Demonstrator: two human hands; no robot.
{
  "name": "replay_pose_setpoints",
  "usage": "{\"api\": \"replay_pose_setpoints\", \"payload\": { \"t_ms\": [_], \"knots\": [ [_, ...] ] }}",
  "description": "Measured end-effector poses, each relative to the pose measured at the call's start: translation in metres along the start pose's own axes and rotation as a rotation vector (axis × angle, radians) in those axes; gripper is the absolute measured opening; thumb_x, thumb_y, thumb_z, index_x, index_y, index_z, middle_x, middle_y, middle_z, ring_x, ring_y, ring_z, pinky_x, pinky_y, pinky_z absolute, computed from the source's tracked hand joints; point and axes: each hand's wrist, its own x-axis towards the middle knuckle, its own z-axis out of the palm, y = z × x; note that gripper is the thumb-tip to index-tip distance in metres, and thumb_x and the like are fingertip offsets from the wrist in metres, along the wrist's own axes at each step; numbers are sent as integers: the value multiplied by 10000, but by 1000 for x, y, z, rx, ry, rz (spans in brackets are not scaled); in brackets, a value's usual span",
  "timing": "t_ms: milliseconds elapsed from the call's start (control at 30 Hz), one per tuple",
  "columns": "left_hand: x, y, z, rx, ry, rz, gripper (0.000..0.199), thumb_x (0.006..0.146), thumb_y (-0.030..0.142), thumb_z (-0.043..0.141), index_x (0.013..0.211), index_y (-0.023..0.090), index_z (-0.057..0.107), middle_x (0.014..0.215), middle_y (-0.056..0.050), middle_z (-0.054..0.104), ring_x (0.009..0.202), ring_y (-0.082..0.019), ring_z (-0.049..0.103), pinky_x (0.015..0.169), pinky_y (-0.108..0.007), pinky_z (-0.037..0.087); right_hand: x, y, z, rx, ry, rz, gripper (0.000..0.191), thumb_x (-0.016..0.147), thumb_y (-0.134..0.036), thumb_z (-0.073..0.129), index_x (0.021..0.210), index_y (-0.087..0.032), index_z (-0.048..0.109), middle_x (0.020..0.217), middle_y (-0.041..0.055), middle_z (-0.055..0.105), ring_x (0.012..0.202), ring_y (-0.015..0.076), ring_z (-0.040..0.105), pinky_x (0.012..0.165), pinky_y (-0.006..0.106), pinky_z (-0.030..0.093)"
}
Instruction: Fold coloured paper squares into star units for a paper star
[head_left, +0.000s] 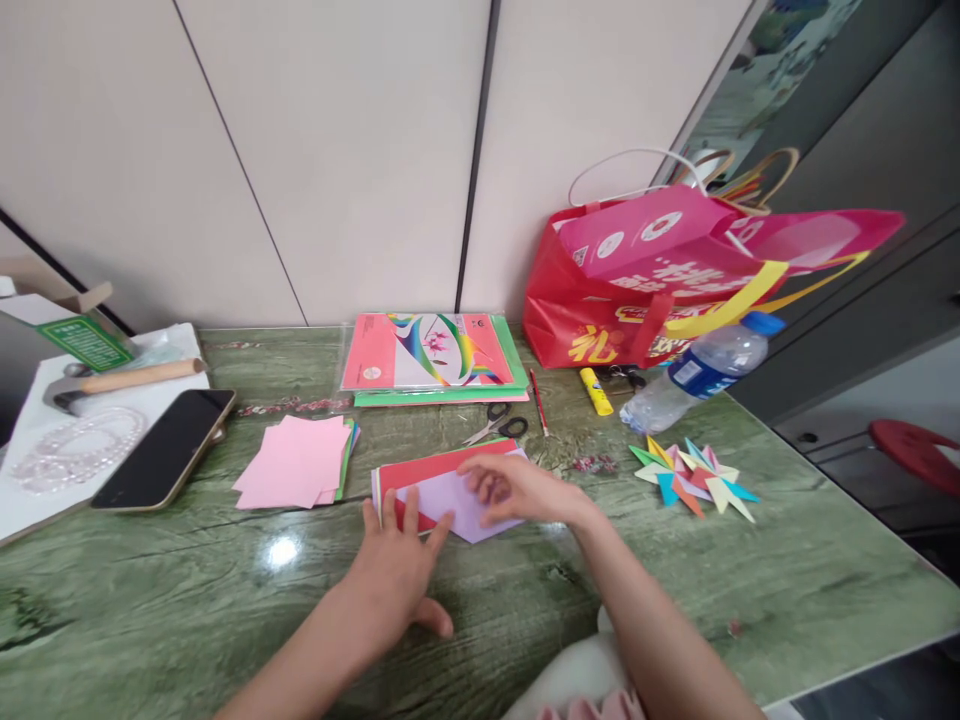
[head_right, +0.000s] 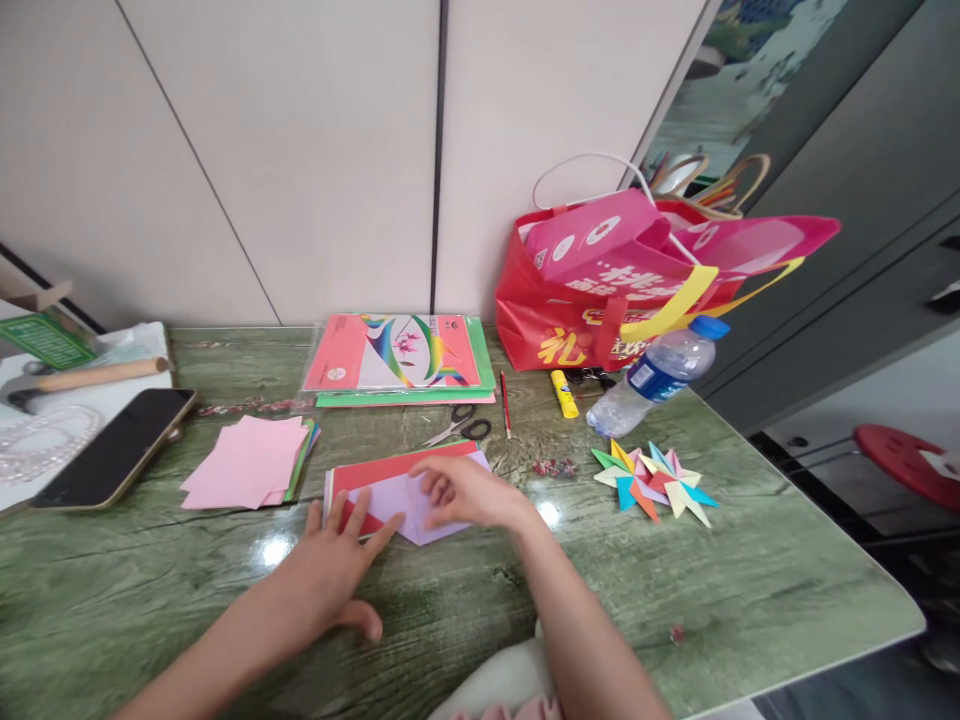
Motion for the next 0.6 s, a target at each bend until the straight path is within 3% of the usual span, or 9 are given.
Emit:
{"api": "replay_pose_setpoints", "payload": {
  "t_ms": [67,133,233,400,600],
  "knots": [
    [2,-2,3,-8,46,-18,951,509,557,699,1320,210,343,1370,-284,270,1219,-487,244,949,-632,166,-5,6,-14,-38,289,43,264,686,-113,580,943,-170,566,818,18,600,727,124,574,688,248,462],
    [2,-4,5,-20,67,-32,865,554,558,672,1295,205,397,1365,-268,304,1227,-473,248,965,-615,166,-10,15,-26,-189,501,206,166,709,-99,528,842,-178,589,764,11,624,720,125,588,697,246,454],
    [2,-6,7,-36,74,-42,839,562,555,670,1281,199,425,1368,-251,317,1245,-465,212,974,-614,156,-14,31,-34,-222,525,321,165,615,-105,620,765,-173,605,682,4,622,651,134,588,639,242,458],
    [-1,-3,1,-58,85,-5,797,585,489,690,1264,150,447,1382,-230,298,1262,-411,225,1008,-565,173,-14,44,-30,-213,531,408,351,478,-132,726,803,-179,601,701,-15,609,611,113,571,581,209,460],
    [-6,1,-12,-116,74,57,588,683,360,658,1164,54,513,1368,-239,313,1275,-322,247,1039,-428,235,-18,39,-32,-208,533,434,376,501,-156,716,852,-165,580,761,7,612,652,123,575,614,226,468]
  ]
}}
